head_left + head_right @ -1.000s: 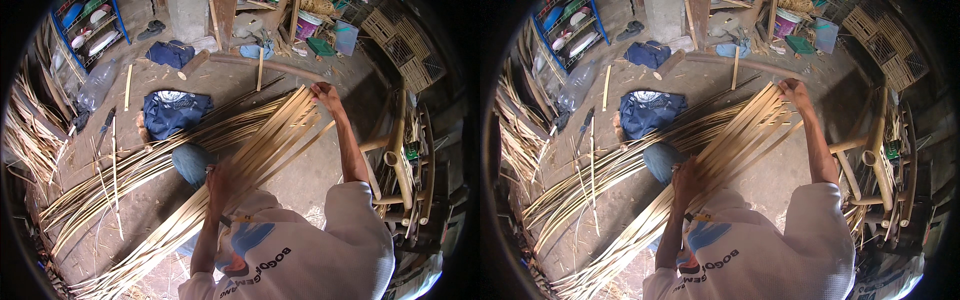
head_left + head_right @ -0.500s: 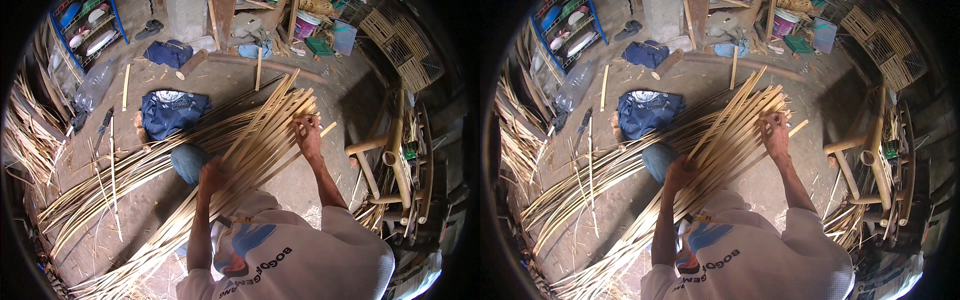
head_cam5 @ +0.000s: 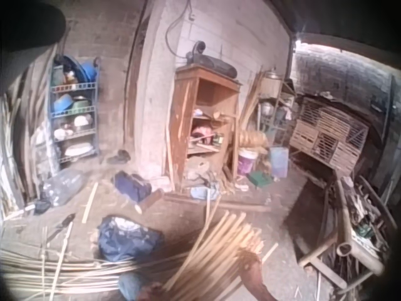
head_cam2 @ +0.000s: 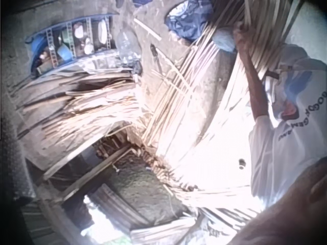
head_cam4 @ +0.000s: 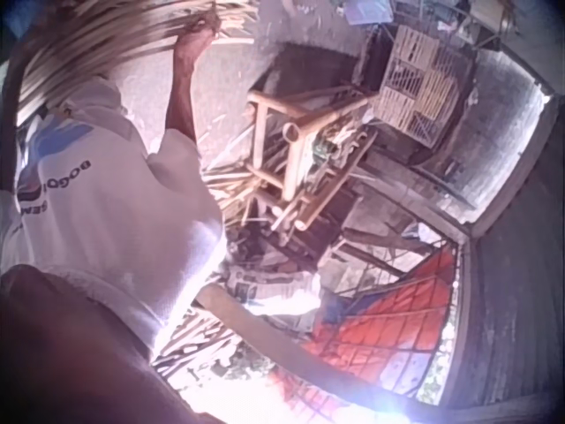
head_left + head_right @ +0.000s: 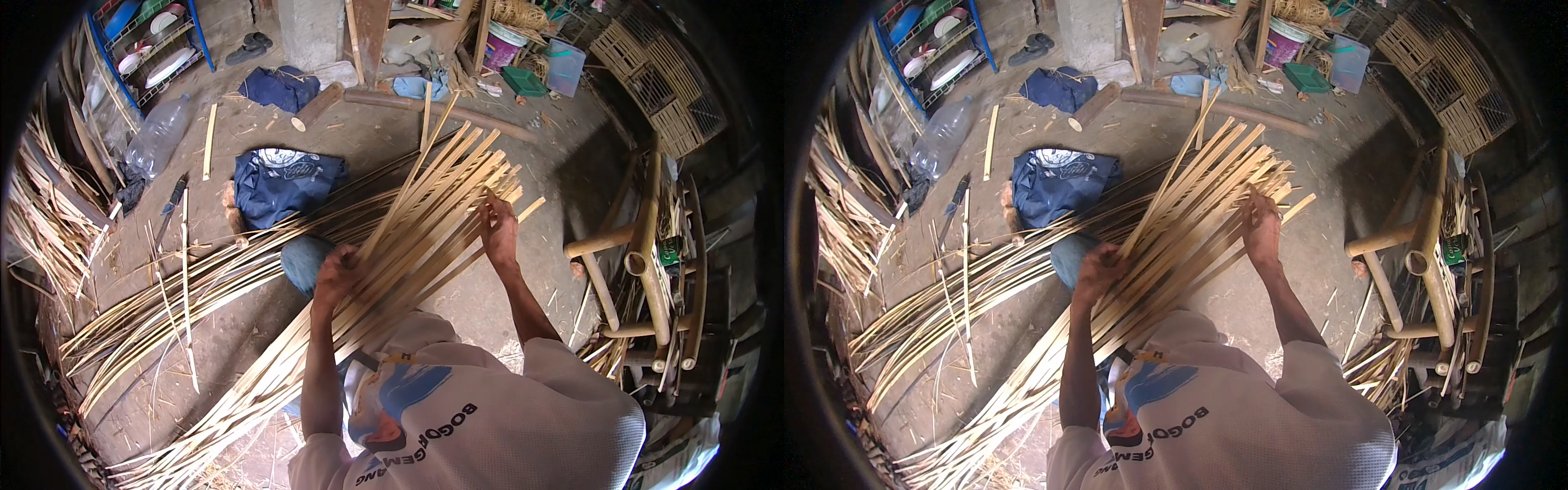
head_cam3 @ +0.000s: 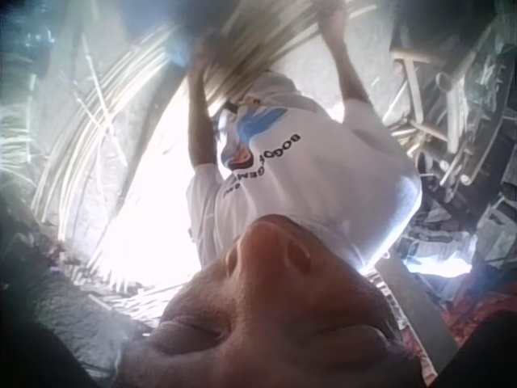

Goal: The person sits on the floor and uses a machete to split bamboo strips into thinner pieces. They repeatedly split the strips, discard offcuts, and gather the finished pieces into a bundle.

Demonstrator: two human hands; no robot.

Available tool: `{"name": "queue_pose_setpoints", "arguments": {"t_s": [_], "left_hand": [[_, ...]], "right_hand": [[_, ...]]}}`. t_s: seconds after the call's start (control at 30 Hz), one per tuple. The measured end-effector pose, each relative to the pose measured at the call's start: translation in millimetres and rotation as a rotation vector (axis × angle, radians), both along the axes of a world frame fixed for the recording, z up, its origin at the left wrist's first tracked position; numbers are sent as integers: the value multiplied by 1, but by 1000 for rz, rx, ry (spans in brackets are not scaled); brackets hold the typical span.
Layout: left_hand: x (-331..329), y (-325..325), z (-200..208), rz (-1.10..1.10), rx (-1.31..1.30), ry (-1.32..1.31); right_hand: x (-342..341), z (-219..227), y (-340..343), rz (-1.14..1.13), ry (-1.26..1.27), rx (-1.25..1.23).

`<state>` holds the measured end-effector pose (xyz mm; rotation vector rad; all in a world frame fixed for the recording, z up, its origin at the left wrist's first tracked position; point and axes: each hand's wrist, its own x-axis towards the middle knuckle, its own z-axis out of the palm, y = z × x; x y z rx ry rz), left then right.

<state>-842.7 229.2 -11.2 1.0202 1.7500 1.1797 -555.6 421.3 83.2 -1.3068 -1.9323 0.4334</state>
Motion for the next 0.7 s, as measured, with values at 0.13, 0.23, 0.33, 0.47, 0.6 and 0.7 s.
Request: {"name": "queue_pose_setpoints", "arguments": {"t_s": [0.13,0.23,0.33,0.47,0.6,0.7], "left_hand": [[21,-2,23,-49,-14,220],[39,-6,58,-73,-31,305],[40,-6,63,-75,-52,301],[30,1,43,-77,-130,254],[29,3,37,-84,-98,268],[20,4,17,-92,-28,272]], "right_hand": [[16,-20,21,42,-71,77],[11,-24,34,122,97,-4],[1,-9,29,155,92,-57],[0,-13,21,116,-98,-55],[-15,-11,6,132,-157,77],[-23,-8,0,77,-159,69]]}}
